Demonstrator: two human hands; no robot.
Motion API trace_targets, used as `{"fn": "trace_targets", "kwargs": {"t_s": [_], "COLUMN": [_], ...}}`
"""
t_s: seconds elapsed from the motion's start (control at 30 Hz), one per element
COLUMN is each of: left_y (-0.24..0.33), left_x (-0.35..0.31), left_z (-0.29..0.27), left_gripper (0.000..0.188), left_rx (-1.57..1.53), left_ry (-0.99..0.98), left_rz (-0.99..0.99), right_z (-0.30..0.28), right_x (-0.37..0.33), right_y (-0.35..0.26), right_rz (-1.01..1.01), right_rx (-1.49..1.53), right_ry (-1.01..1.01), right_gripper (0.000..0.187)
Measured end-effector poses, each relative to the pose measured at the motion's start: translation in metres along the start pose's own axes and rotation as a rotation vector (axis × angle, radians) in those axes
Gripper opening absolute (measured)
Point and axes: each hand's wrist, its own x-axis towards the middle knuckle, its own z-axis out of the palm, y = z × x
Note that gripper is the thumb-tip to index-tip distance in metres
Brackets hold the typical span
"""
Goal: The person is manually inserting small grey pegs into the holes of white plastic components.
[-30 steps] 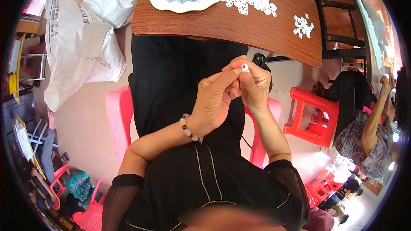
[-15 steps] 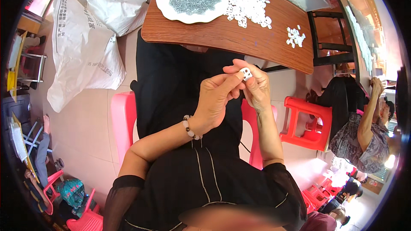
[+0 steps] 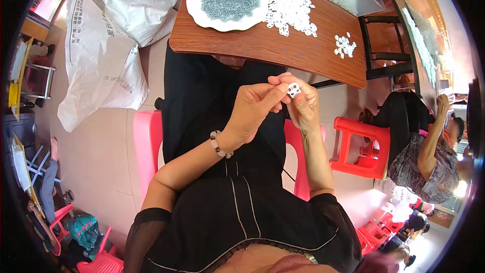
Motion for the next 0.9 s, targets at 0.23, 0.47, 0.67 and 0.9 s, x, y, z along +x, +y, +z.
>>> {"fn": "trace_targets", "kwargs": {"t_s": [0.23,0.47,0.67,0.9], "left_y": [-0.003,0.0,-0.002,-0.002], "left_x": [0.006,0.011,0.014,0.014], "left_z": [0.003,-0.002,-0.002,0.003], "left_gripper": [0.021,0.016,0.014,0.015], "left_rx": [0.058,0.026,0.049,0.022], "left_ry": [0.041,0.006,0.055,0.069], "left_rz": [0.019,-0.059,-0.07,-0.069], "right_z": [-0.007,-0.003,-0.011,-0.008], "right_x": [-0.001,0.001,0.0,-0.004], "right_y": [0.002,-0.002,0.003,0.006], "right_rz": [0.036,0.035,0.035,0.014], "right_rx": [-0.06,-0.038,-0.077,-0.01], "right_ry": [-0.004,0.04,0.024,0.146], "right_gripper": [0.054,0.056,0.05,0.047]}}
